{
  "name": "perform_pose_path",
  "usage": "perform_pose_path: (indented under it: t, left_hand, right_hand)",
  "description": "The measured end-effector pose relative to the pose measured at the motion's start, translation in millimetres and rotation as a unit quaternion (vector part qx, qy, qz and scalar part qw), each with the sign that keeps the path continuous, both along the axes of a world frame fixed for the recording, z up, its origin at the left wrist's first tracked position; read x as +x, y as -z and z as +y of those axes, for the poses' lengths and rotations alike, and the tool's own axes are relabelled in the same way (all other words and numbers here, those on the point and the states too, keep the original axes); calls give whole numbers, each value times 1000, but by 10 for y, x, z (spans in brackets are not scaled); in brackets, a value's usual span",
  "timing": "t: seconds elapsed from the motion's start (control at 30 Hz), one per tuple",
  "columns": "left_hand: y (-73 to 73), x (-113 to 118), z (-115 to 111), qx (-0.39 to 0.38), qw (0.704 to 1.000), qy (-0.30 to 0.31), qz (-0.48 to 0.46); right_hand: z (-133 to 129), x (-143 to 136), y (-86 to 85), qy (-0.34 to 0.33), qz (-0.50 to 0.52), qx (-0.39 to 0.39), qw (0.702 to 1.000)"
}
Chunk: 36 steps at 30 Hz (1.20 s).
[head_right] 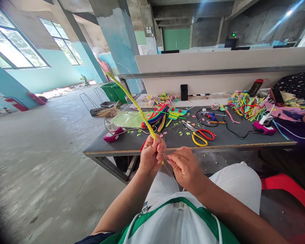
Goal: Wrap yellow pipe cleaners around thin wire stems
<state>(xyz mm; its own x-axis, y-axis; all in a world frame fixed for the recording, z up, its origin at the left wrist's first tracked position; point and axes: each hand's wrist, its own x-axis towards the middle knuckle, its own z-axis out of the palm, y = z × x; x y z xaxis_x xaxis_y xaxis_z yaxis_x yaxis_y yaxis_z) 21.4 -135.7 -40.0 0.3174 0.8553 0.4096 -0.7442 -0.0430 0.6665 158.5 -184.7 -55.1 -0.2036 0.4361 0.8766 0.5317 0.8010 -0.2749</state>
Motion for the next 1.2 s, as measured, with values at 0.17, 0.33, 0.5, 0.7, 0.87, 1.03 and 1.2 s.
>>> perform_pose_path:
  t: [0.17, 0.33, 0.5, 0.7, 0.87, 1.03, 1.2]
  left_hand:
    - [5, 0, -4, 14, 1000, -1, 0]
    - [-16, 8, -27, 16, 1000, -10, 1]
    - [-20, 12, -38, 17, 1000, -19, 7]
    - [-1, 9, -22, 30, 999, -17, 2]
    - [15, 3, -19, 31, 999, -11, 8]
    - [36, -3, -4, 30, 999, -16, 6]
    - [50, 0, 5, 42, 999, -7, 8]
  right_hand:
    - [-21, -14, 15, 12, 1, -1, 1000]
    - [-17, -21, 54, 16, 10, 0, 1000]
    - [-14, -19, 89, 25, 24, -20, 999]
    - [-43, -26, 25, -23, 62, -106, 992]
    - [-60, -27, -3, -40, 97, -153, 983]
    - [-39, -23, 7, -31, 80, -123, 989]
    - [-20, 1, 50, -14, 63, -88, 994]
